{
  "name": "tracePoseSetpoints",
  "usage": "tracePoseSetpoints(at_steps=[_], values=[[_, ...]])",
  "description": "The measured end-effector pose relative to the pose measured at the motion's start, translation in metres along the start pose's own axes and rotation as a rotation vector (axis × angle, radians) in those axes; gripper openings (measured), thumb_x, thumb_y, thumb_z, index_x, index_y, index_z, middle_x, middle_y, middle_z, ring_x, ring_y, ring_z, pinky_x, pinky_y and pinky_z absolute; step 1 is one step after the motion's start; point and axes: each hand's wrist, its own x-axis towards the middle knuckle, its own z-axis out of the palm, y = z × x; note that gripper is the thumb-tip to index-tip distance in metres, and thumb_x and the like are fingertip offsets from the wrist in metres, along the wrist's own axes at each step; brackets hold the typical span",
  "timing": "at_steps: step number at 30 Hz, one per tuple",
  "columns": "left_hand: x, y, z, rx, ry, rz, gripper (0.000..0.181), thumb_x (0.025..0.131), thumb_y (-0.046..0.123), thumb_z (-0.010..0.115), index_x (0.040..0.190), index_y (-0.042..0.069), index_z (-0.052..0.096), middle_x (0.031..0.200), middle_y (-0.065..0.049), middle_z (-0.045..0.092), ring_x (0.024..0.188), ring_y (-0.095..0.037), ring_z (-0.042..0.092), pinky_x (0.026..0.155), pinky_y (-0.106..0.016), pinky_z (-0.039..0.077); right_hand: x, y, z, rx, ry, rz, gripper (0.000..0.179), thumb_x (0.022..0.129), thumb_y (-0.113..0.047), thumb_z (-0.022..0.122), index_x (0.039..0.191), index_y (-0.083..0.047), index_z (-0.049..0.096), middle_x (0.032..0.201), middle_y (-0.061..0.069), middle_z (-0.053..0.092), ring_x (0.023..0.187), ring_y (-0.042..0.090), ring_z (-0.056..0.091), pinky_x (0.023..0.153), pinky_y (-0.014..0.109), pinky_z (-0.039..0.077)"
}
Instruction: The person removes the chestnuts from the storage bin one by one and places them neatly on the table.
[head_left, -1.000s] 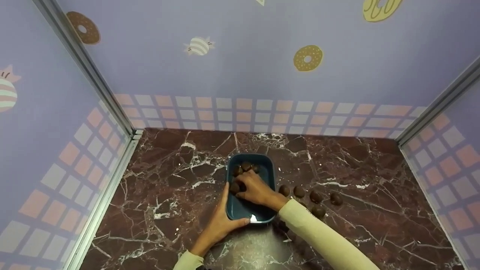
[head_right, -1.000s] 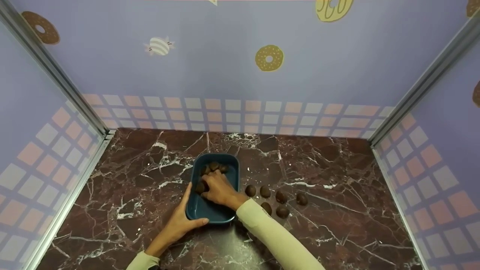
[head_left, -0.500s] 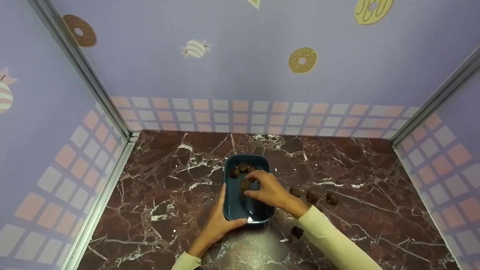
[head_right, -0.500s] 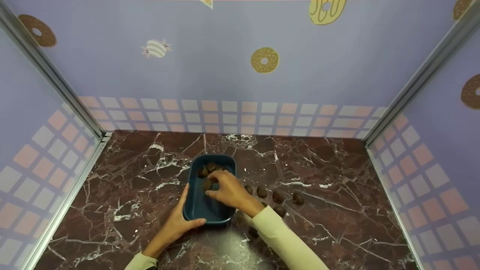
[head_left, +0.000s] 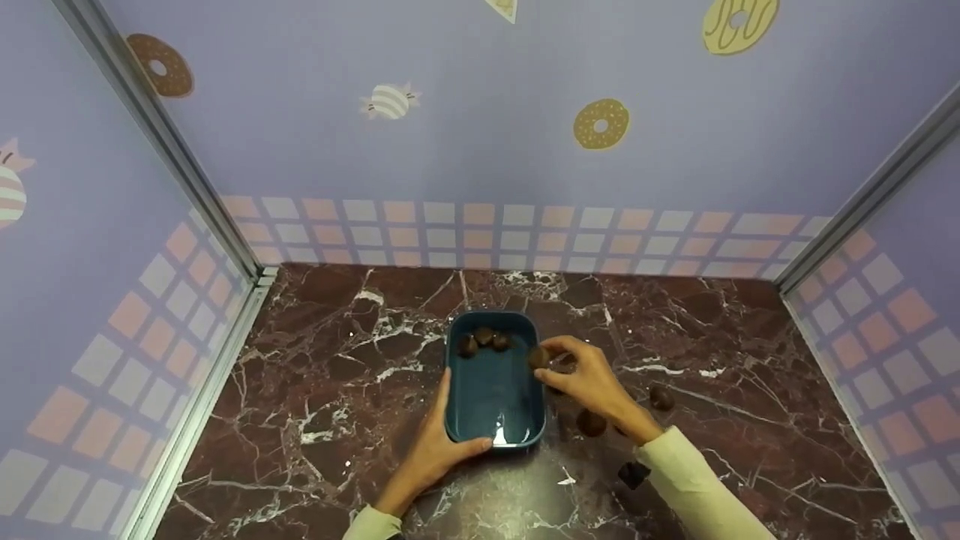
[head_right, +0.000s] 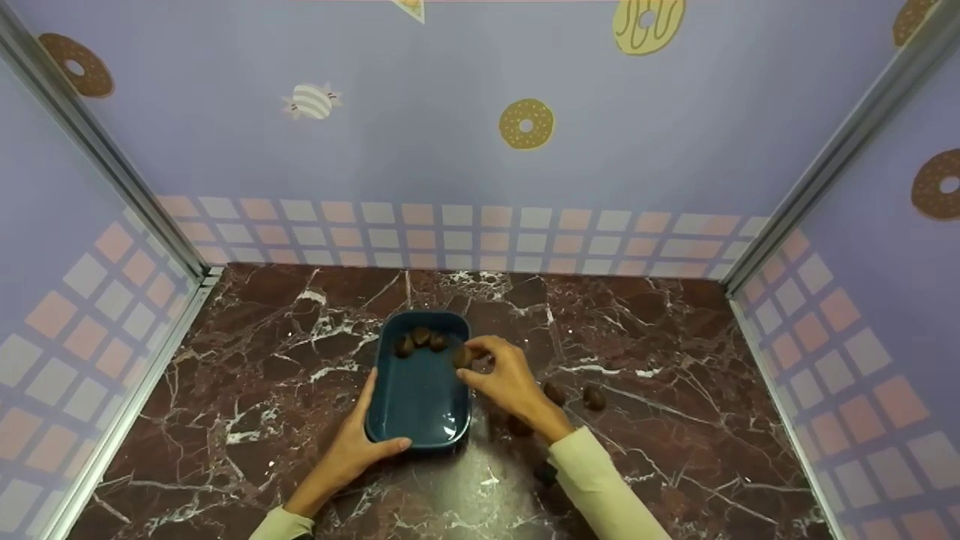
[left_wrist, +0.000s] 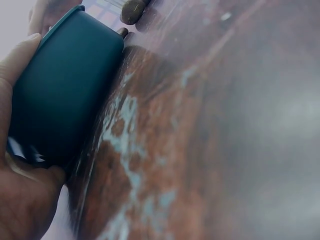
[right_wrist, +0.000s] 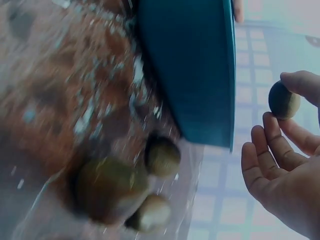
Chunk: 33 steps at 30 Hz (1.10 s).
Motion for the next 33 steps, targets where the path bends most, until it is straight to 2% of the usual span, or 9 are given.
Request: tracePoseSetpoints(at_steps=[6,14,19,25,28,33], values=[[-0.001,0.002,0.000,0.017,-0.004,-0.011,0.140,0.078,0.030,0.102,0.180,0.024,0.006,0.183,-0.020,0.011,0.167,-0.044,0.014,0.131,-0.067,0.014,-0.006,0.016,-0.020,0.030,0.076,0.094,0.039,0.090,-0.008,0.092,0.125,-0.002,0.078,0.108,0.009,0.079,0.102,0.034,0.075,0.094,0.056,0.062],[0.000,0.001,-0.001,0.004,-0.008,0.001,0.141,0.077,0.028,0.103,0.180,0.023,0.005,0.182,-0.023,0.013,0.166,-0.045,0.017,0.132,-0.066,0.014,-0.008,0.040,-0.040,0.052,0.116,0.191,0.034,0.090,-0.005,0.090,0.121,0.001,0.077,0.108,0.013,0.078,0.102,0.031,0.073,0.090,0.032,0.059],[-0.001,0.001,-0.002,0.024,-0.001,0.000,0.142,0.077,0.029,0.103,0.180,0.023,0.006,0.183,-0.022,0.012,0.166,-0.044,0.016,0.132,-0.066,0.013,-0.010,0.052,-0.050,0.049,0.111,0.249,0.035,0.092,-0.005,0.089,0.123,0.004,0.075,0.114,0.017,0.077,0.110,0.035,0.072,0.092,0.030,0.058],[-0.002,0.002,-0.001,0.034,0.003,-0.012,0.142,0.076,0.034,0.103,0.180,0.025,0.007,0.183,-0.021,0.013,0.166,-0.045,0.017,0.132,-0.067,0.014,-0.008,0.063,-0.058,0.029,0.129,0.283,0.036,0.091,0.001,0.086,0.123,0.008,0.071,0.121,0.025,0.075,0.113,0.045,0.075,0.083,0.020,0.058],[-0.002,0.002,-0.001,0.046,0.004,-0.024,0.142,0.075,0.038,0.103,0.180,0.026,0.007,0.183,-0.020,0.013,0.166,-0.044,0.017,0.132,-0.067,0.015,-0.007,0.067,-0.061,-0.066,0.127,0.260,0.036,0.090,0.002,0.086,0.123,0.006,0.072,0.119,0.025,0.076,0.110,0.044,0.077,0.087,0.026,0.060],[-0.002,0.003,-0.001,0.042,-0.007,-0.040,0.140,0.078,0.037,0.102,0.180,0.027,0.006,0.183,-0.019,0.011,0.167,-0.044,0.013,0.132,-0.068,0.014,-0.004,0.074,-0.062,-0.222,0.093,0.227,0.038,0.089,0.000,0.088,0.124,0.002,0.074,0.117,0.022,0.078,0.108,0.041,0.077,0.098,0.053,0.060]])
